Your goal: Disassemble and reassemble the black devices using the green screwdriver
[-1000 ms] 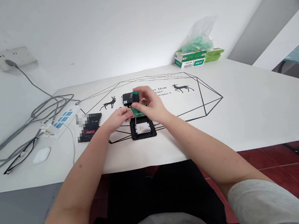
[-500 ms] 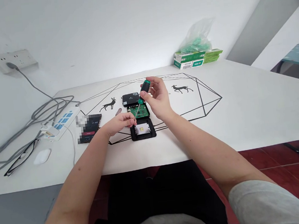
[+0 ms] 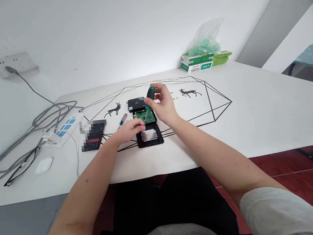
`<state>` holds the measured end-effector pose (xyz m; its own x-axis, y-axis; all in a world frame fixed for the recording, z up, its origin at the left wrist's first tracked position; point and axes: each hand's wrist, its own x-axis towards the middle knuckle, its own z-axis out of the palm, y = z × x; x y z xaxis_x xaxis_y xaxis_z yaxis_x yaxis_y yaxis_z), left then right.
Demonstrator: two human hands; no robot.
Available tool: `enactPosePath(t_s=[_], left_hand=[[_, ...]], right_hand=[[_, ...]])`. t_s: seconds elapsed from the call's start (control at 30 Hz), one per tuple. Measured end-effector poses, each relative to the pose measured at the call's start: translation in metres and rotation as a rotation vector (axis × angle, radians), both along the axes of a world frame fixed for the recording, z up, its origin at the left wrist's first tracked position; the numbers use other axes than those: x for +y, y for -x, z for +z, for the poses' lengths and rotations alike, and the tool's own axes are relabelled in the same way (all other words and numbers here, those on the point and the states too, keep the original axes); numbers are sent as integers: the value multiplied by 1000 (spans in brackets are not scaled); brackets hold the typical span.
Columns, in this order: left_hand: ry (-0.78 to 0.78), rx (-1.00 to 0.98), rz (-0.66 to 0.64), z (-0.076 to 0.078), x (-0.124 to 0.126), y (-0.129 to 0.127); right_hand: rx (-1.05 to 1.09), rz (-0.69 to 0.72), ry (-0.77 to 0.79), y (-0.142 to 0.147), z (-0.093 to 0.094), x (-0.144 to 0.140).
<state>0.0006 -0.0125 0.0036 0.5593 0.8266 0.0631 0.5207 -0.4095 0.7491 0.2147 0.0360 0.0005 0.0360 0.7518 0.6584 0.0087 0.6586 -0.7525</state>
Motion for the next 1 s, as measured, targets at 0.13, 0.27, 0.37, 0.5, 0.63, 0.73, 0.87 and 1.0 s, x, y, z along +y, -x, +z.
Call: enactPosePath(t_s=[0.13, 0.27, 0.37, 0.5, 0.63, 0.73, 0.87, 1.0], left_hand=[[-92, 21, 41, -5, 1, -3], [-131, 24, 77, -10, 2, -5], [-104, 11, 47, -10, 1, -6], [-70, -61, 34, -7, 0, -5], [-157, -111, 119, -4, 3, 0], [-257, -53, 232, -6, 8, 4], [-346, 108, 276, -10, 13, 9], [-359, 189, 245, -11, 14, 9]], right_hand=[[-46, -30, -52, -2, 1, -1], [-53, 7, -49, -2, 5, -7], [-81, 39, -40, -1, 10, -13], [-89, 49, -49, -1, 15, -18], [-130, -3, -89, -5, 18, -19], [-200, -29, -139, -7, 18, -20], [-295, -36, -193, -7, 15, -20], [-336, -31, -224, -5, 11, -19]])
